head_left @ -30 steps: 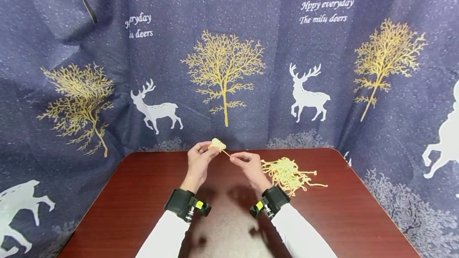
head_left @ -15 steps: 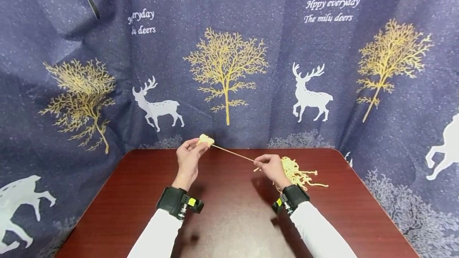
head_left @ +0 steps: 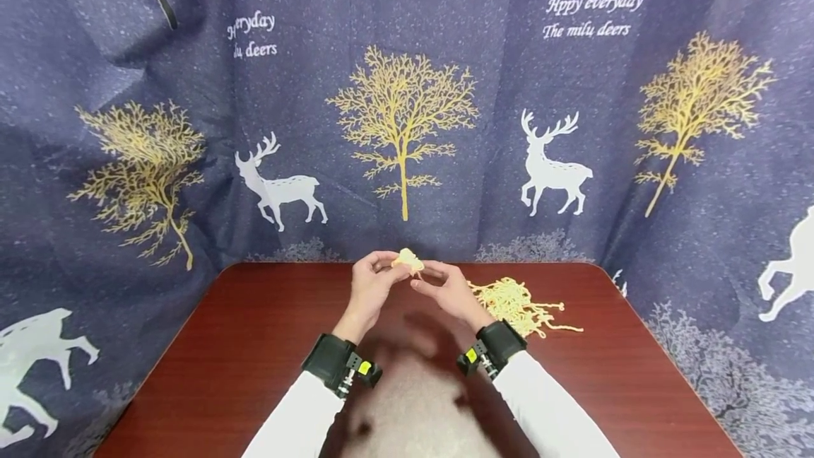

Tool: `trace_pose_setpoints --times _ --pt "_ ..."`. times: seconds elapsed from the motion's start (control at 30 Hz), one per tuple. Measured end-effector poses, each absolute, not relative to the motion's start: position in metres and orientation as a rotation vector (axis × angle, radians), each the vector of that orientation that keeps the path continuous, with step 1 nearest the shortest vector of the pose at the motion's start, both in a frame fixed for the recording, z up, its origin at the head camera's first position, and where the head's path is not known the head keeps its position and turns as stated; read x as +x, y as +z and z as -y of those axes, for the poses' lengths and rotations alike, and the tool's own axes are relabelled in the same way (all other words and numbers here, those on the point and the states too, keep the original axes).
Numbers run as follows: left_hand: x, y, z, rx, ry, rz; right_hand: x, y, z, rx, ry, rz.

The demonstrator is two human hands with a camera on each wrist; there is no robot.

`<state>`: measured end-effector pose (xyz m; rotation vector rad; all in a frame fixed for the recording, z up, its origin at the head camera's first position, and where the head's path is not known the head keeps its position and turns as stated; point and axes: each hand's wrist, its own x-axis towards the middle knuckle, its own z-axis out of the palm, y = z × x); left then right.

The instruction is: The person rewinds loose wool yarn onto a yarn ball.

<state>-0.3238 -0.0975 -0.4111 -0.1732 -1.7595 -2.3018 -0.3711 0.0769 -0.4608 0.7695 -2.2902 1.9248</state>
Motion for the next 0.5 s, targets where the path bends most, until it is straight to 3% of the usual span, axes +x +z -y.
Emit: trace_pose_setpoints --times 0.2,0.5 --pt "-0.3221 -0.4072 0.0951 -0.175 -2.332 1.772 -0.3647 -0.4571 -0.066 0.734 2.358 2.028" --pt "-0.3229 -0.408 0.098 -0.13 -2.363 1.69 -0.3625 -0.4594 -0.0655 0.482 2.323 1.916"
